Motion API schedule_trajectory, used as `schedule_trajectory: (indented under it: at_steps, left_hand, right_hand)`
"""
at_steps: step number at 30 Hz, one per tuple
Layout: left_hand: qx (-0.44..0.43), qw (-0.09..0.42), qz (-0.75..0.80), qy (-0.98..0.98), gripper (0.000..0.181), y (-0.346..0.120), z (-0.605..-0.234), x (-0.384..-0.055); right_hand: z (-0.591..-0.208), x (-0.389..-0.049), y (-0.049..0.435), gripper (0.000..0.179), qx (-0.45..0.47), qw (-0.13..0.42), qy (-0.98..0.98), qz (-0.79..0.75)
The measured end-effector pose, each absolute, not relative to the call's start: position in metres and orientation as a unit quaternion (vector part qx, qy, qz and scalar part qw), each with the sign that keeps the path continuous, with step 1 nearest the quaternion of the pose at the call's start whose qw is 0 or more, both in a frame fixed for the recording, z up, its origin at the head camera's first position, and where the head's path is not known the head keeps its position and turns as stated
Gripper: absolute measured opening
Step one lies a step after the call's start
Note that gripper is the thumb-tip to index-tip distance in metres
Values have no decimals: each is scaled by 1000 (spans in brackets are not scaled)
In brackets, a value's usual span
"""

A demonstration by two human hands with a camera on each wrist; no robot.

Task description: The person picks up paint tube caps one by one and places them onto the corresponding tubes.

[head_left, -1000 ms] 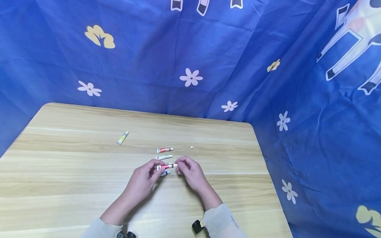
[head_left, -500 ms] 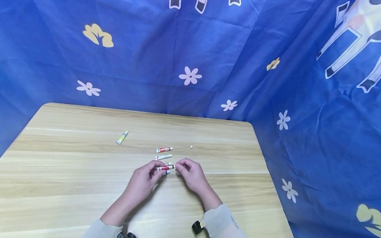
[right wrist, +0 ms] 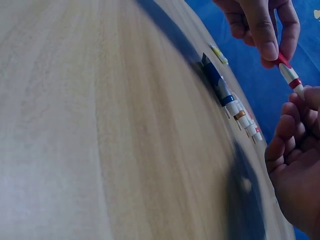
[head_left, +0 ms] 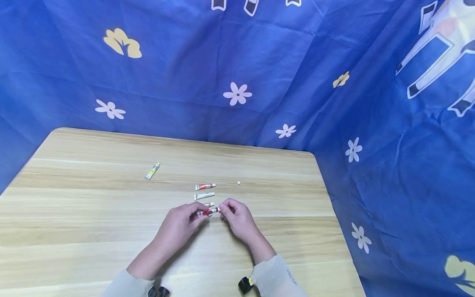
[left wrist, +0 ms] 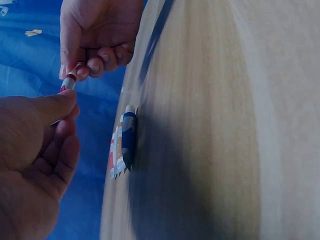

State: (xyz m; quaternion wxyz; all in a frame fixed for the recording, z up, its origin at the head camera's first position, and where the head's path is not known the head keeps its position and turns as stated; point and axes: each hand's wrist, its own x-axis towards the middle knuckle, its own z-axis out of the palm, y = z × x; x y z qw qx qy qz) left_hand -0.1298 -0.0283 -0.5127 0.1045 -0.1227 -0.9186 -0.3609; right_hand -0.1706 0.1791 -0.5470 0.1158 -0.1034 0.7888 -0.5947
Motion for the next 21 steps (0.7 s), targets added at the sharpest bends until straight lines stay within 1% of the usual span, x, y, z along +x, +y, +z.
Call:
schedule_trajectory:
  at_steps: [5,10,12,14,19,21]
  left_hand:
    - [-113,86,-310,-940,21,-30,-509,-128]
    - [-95,91,-295,-946,20,-33,-512,-124]
    - [-90,92,-296,-946,19,-35,-515,-120]
    - [-86,81,-294,-949,18,-37,-517,-118]
    - [-91,60,-284,-953,18,-39,-524,-113]
    - [-94,57,-278,-954,18,-40,-526,-112]
  right_hand:
    - [-551,-170,178,27,-115,128,791,-587]
    - [-551,-172,180,31,-127,128,813,-554]
    - [-548,-175,183,30,-125,122,825,-538]
    - [-547,-180,188,29,-116,114,834,-527]
    - [-548,-196,201,17,-74,86,829,-548]
    - [-550,-204,206,16,-60,73,819,-566]
